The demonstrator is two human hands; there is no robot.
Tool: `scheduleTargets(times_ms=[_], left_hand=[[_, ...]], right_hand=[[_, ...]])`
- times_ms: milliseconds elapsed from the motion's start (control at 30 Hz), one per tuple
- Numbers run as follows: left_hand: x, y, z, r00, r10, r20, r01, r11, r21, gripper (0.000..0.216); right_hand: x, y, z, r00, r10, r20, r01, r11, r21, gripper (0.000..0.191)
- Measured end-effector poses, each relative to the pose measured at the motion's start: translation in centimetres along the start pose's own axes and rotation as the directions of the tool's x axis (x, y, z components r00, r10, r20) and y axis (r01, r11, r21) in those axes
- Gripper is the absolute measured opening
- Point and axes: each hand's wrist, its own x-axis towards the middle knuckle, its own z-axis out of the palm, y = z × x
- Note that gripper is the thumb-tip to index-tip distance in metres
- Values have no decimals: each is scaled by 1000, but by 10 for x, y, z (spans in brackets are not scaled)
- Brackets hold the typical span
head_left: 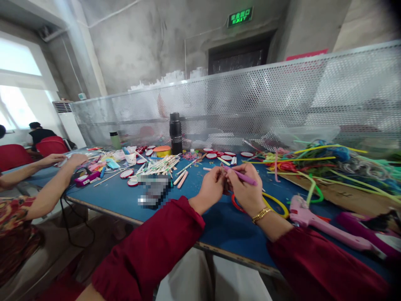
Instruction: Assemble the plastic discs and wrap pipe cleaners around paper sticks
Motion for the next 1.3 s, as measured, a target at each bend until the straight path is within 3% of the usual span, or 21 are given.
scheduleTargets(times_ms=[1300], left_hand=[[-1,3,0,999,-34,7,34,999,14,20]], right_hand=[[0,0,0,999,33,14,-34,999,19,20]])
